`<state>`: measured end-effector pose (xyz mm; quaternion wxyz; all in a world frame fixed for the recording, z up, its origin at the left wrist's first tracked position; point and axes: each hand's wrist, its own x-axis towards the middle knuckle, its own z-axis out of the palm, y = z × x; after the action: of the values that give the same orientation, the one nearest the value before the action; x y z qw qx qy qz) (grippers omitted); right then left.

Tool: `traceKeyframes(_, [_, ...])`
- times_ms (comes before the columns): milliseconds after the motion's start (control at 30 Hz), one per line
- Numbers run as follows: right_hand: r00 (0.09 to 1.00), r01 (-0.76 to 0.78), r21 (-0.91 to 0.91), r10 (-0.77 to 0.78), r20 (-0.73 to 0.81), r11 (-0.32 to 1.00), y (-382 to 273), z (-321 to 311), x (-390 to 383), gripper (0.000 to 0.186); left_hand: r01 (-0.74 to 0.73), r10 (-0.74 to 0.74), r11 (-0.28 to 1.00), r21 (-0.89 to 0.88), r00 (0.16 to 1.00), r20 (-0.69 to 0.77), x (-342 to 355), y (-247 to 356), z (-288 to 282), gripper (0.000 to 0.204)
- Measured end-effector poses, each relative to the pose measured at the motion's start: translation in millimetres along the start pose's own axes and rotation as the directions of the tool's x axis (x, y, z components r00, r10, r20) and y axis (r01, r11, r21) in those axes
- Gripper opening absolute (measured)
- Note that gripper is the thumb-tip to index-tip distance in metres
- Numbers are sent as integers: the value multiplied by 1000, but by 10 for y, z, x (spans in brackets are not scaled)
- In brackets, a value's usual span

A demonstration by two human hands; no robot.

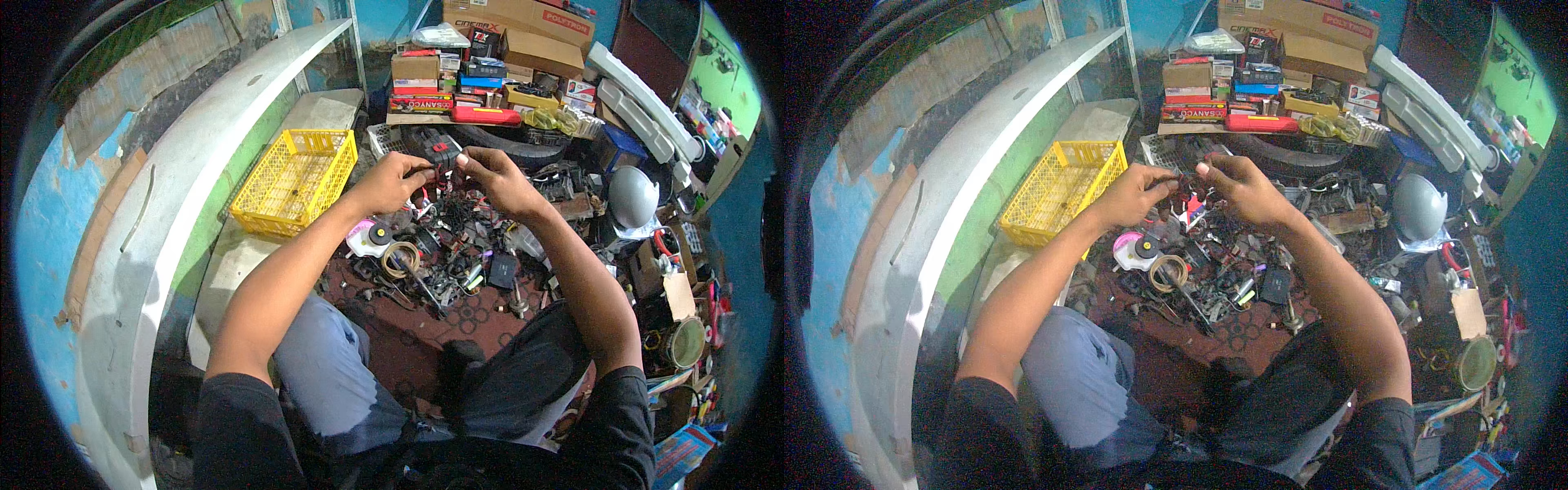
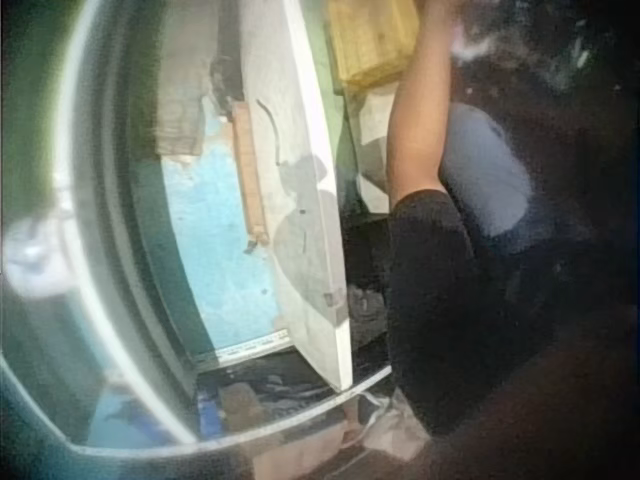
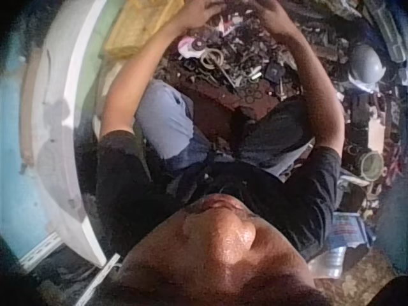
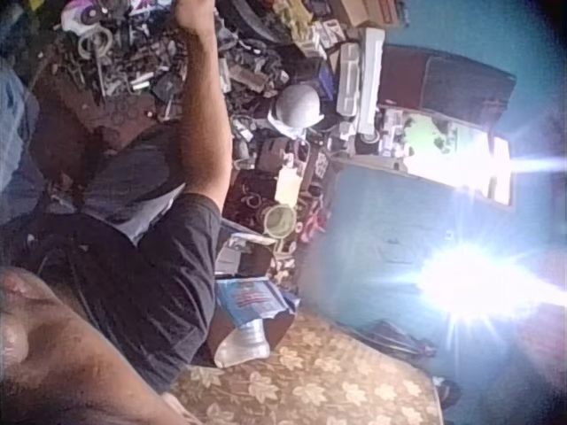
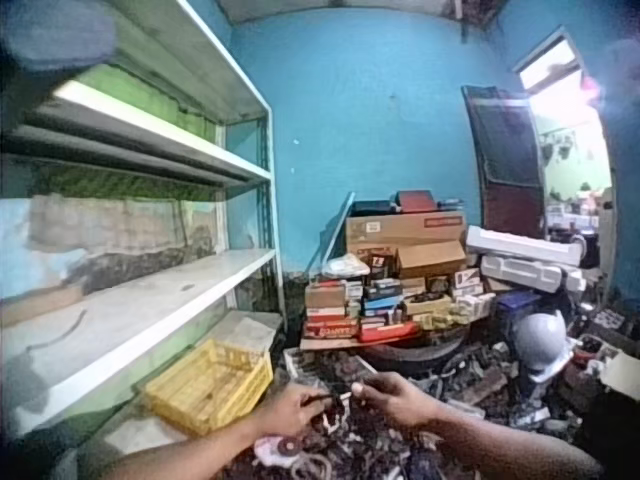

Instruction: The person sits on the floor and manipulates a small red electronic component with wires, repeatedly twisting and adjusting the wires and connectors by hand. The workspace is cluttered with various electronic parts, tools, and boxes.

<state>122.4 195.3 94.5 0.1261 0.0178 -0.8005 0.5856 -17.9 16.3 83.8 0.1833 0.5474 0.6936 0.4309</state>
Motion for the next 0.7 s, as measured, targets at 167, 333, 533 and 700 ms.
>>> traceKeyframes(167, [998, -56, -370, 62, 5, 927, -134, 66, -12, 42, -14, 13, 999, 42, 1000, 9, 1, -287, 71, 19])
traceKeyframes(333, [938, -196, -425, 295, 182, 884, -8, -105, -4, 45, -113, 155, 952, 284, 980, -129, -24, 6, 148, 18])
traceKeyframes(533, [935, -259, -345, 324, 145, 902, 24, -95, -31, 44, -107, 175, 931, 349, 970, -169, -97, 83, 157, 20])
traceKeyframes(700, [877, -268, -241, 340, 341, 933, 62, -119, -14, 31, -91, 141, 929, 358, 983, -116, -96, 27, 181, 22])
